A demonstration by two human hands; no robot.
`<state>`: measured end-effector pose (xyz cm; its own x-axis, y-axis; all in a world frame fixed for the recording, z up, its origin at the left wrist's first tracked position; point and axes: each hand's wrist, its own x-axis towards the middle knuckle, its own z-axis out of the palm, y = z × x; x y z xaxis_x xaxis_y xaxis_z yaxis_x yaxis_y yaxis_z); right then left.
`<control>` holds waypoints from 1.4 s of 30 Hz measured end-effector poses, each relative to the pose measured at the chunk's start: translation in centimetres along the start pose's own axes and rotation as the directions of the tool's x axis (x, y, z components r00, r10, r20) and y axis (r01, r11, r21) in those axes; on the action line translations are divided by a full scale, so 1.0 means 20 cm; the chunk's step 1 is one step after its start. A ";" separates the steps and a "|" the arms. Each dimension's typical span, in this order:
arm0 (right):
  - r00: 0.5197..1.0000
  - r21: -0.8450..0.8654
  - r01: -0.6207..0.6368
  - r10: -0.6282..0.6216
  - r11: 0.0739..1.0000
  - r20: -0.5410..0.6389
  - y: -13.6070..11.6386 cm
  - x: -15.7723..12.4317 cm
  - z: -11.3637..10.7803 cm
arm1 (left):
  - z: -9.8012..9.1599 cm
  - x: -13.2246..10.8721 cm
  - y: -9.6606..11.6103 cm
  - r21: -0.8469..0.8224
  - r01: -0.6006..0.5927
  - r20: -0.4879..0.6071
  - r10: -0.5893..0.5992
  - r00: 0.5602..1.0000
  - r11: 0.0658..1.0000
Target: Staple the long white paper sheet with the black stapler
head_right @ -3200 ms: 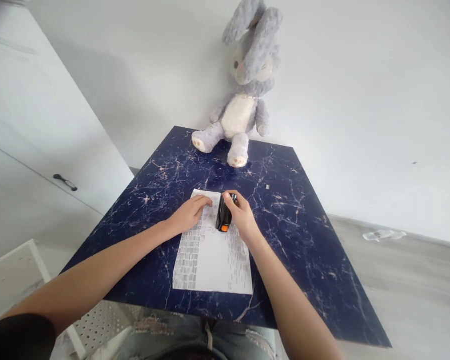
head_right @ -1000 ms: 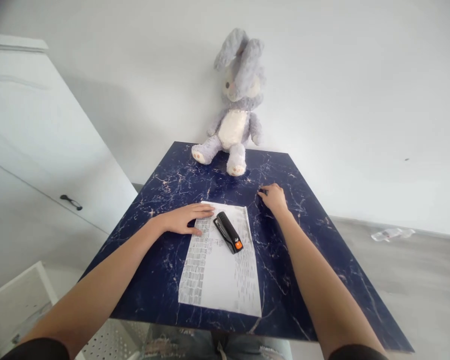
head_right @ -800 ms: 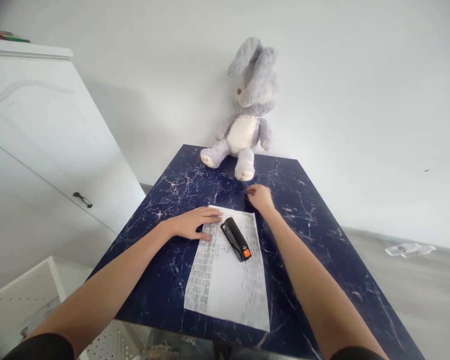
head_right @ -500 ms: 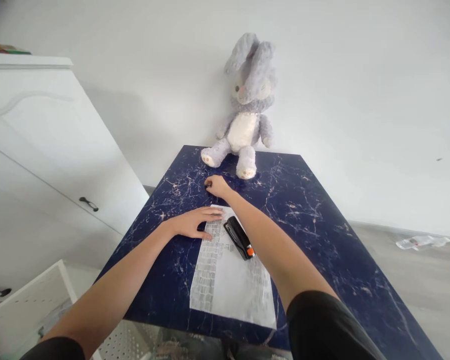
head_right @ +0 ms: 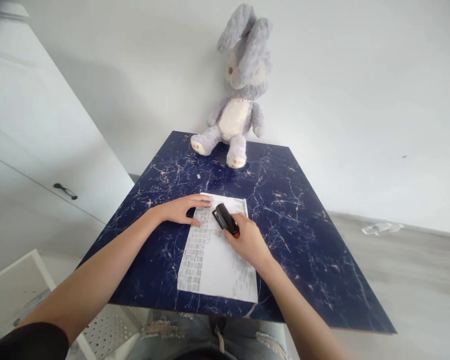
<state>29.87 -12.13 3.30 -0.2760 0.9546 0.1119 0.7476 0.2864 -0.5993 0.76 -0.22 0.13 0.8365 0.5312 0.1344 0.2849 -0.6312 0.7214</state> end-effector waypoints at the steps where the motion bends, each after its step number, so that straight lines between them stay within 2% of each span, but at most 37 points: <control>1: 1.000 0.013 0.008 -0.008 1.000 -0.004 0.01 0.00 0.01 | 0.00 0.00 0.00 -0.001 0.002 0.000 -0.002 1.000 1.000; 5: 0.991 0.066 0.091 -0.097 0.994 0.097 0.02 0.07 -0.05 | -0.01 0.00 0.03 -0.004 0.002 0.012 -0.002 1.000 1.000; 9: 0.953 0.110 0.197 -0.217 0.974 0.212 0.03 0.14 -0.12 | -0.01 0.00 0.06 0.012 -0.001 0.014 0.001 1.000 1.000; 12: 0.915 0.220 0.159 -0.227 0.962 0.332 0.07 0.18 -0.16 | -0.03 -0.01 0.08 0.029 0.001 0.031 -0.001 1.000 1.000; 15: 0.866 0.439 0.056 -0.263 0.896 0.425 0.15 0.21 -0.20 | -0.04 -0.01 0.10 0.001 0.020 0.032 -0.020 0.999 1.000; 17: 0.847 0.550 -0.018 -0.279 0.835 0.452 0.20 0.22 -0.20 | -0.01 0.01 0.12 -0.078 0.018 -0.066 -0.023 0.998 0.997; 18: 0.839 0.578 -0.043 -0.285 0.815 0.464 0.21 0.22 -0.19 | 0.01 0.03 0.13 -0.146 0.017 -0.169 -0.042 0.985 0.989; 19: 0.833 0.594 -0.057 -0.290 0.802 0.471 0.23 0.22 -0.19 | 0.04 0.05 0.14 -0.242 0.012 -0.303 -0.087 0.949 0.970; 20: 0.835 0.603 -0.060 -0.291 0.796 0.468 0.23 0.22 -0.18 | 0.08 0.07 0.15 -0.366 -0.003 -0.436 -0.169 0.884 0.931; 21: 0.839 0.605 -0.058 -0.290 0.794 0.461 0.24 0.21 -0.17 | 0.13 0.10 0.16 -0.520 -0.036 -0.540 -0.296 0.788 0.853; 22: 0.844 0.604 -0.052 -0.288 0.796 0.452 0.24 0.20 -0.16 | 0.18 0.13 0.17 -0.671 -0.094 -0.571 -0.432 0.698 0.735; 23: 0.850 0.599 -0.045 -0.284 0.800 0.444 0.24 0.19 -0.15 | 0.22 0.16 0.17 -0.789 -0.152 -0.534 -0.542 0.649 0.595; 24: 0.857 0.592 -0.040 -0.277 0.805 0.435 0.24 0.19 -0.15 | 0.25 0.18 0.17 -0.861 -0.202 -0.480 -0.617 0.624 0.466; 25: 0.862 0.582 -0.037 -0.269 0.812 0.430 0.24 0.18 -0.15 | 0.28 0.19 0.17 -0.903 -0.237 -0.425 -0.657 0.623 0.359; 27: 0.869 0.553 -0.032 -0.250 0.833 0.426 0.24 0.17 -0.15 | 0.30 0.20 0.17 -0.930 -0.273 -0.367 -0.682 0.632 0.247; 29: 0.888 0.516 0.005 -0.241 0.856 0.392 0.24 0.17 -0.16 | 0.29 0.20 0.16 -0.932 -0.291 -0.355 -0.690 0.630 0.215; 32: 0.922 0.443 0.152 -0.289 0.883 0.259 0.20 0.19 -0.13 | 0.27 0.19 0.16 -0.934 -0.294 -0.348 -0.697 0.627 0.201; 35: 0.915 0.326 0.295 -0.363 0.898 0.175 0.12 0.21 -0.05 | 0.26 0.18 0.18 -0.937 -0.298 -0.337 -0.695 0.635 0.181; 38: 0.905 0.250 0.347 -0.393 0.904 0.164 0.03 0.20 0.02 | 0.26 0.18 0.19 -0.936 -0.318 -0.329 -0.700 0.634 0.151; 40: 0.913 0.198 0.370 -0.394 0.908 0.101 0.00 0.18 0.06 | 0.26 0.17 0.19 -0.932 -0.345 -0.317 -0.703 0.637 0.107; 42: 0.911 0.056 0.411 -0.412 0.910 0.001 -0.02 0.16 0.07 | 0.25 0.17 0.18 -0.936 -0.350 -0.273 -0.690 0.670 0.031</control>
<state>27.83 -9.23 2.68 -0.5597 0.7520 0.3482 0.5333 0.6484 -0.5433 6.98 -3.66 -0.22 0.2362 0.9460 -0.2221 -0.7219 0.3238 0.6116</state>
